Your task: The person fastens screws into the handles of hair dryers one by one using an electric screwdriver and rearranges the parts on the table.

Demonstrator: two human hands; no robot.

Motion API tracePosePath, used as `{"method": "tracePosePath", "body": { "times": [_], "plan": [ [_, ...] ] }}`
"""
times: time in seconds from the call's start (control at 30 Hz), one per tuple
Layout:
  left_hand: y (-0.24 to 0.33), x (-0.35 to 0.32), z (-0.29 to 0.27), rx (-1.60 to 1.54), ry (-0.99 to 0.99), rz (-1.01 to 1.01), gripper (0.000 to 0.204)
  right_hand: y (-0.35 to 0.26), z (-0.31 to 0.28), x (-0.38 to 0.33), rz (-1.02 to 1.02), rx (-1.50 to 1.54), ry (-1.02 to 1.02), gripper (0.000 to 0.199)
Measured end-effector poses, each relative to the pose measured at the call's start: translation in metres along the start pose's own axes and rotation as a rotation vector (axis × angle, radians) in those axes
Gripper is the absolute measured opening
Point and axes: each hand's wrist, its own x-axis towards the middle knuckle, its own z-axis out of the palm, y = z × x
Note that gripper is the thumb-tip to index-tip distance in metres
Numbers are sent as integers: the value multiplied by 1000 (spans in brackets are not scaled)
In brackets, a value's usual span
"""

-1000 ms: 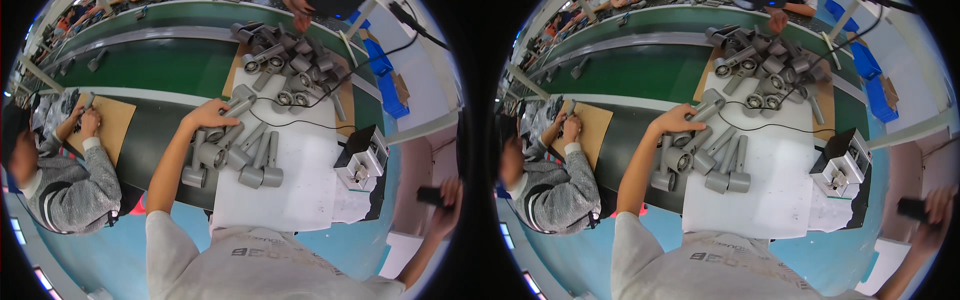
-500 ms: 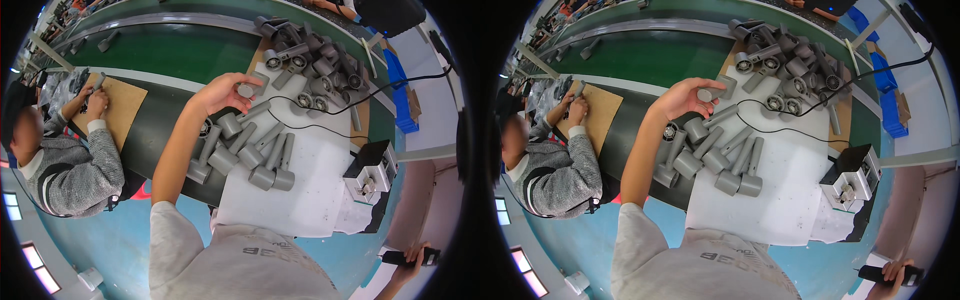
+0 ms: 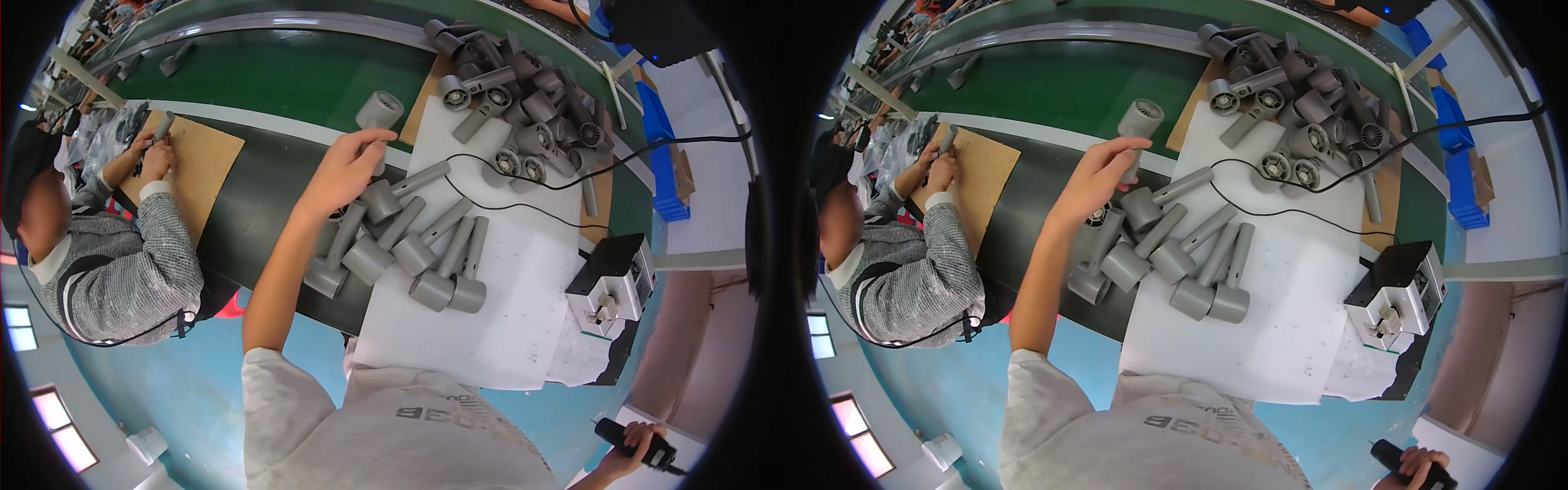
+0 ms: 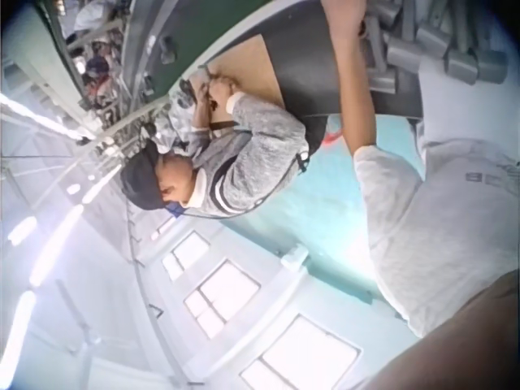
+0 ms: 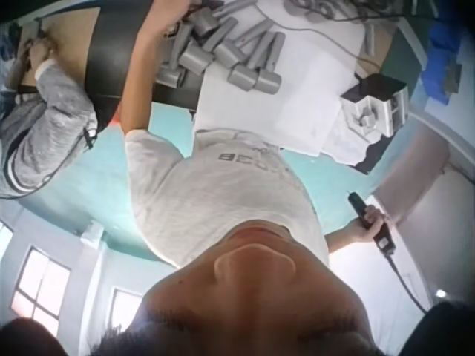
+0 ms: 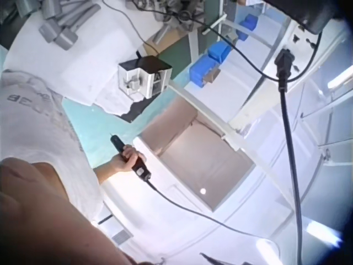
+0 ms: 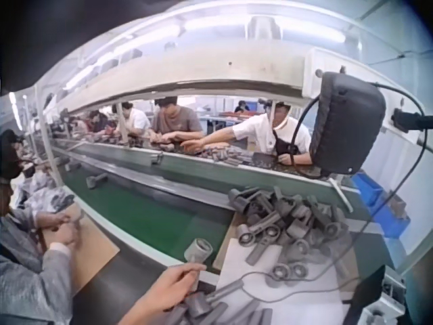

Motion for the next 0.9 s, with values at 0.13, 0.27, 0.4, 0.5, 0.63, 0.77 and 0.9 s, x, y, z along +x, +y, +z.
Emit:
{"method": "tracePosePath", "body": {
  "times": [0.13, 0.27, 0.4, 0.5, 0.63, 0.77, 0.9],
  "plan": [
    [-18, 0, -19, 203, 14, 43, 30, 10, 22, -23, 75, 160, 47, 9],
    [-29, 4, -25, 664, 180, 189, 25, 26, 57, -37, 180, 103, -46, 13],
    [-24, -2, -26, 997, 215, 44, 18, 32, 71, -49, 94, 60, -47, 15],
    [-38, -13, -42, 1093, 279, 73, 14, 36, 80, -48, 83, 65, 5, 16],
    [-65, -32, -75, 1012, 315, 127, 14, 49, 89, -47, 72, 130, 46, 21],
    [-85, -59, -90, 1004, 316, 0, 15, 65, 100, -37, -41, 124, -51, 19],
    [-45, -73, -45, 1030, 547, 217, 13, 68, 110, -28, -49, 126, -81, 19]
  ]
}}
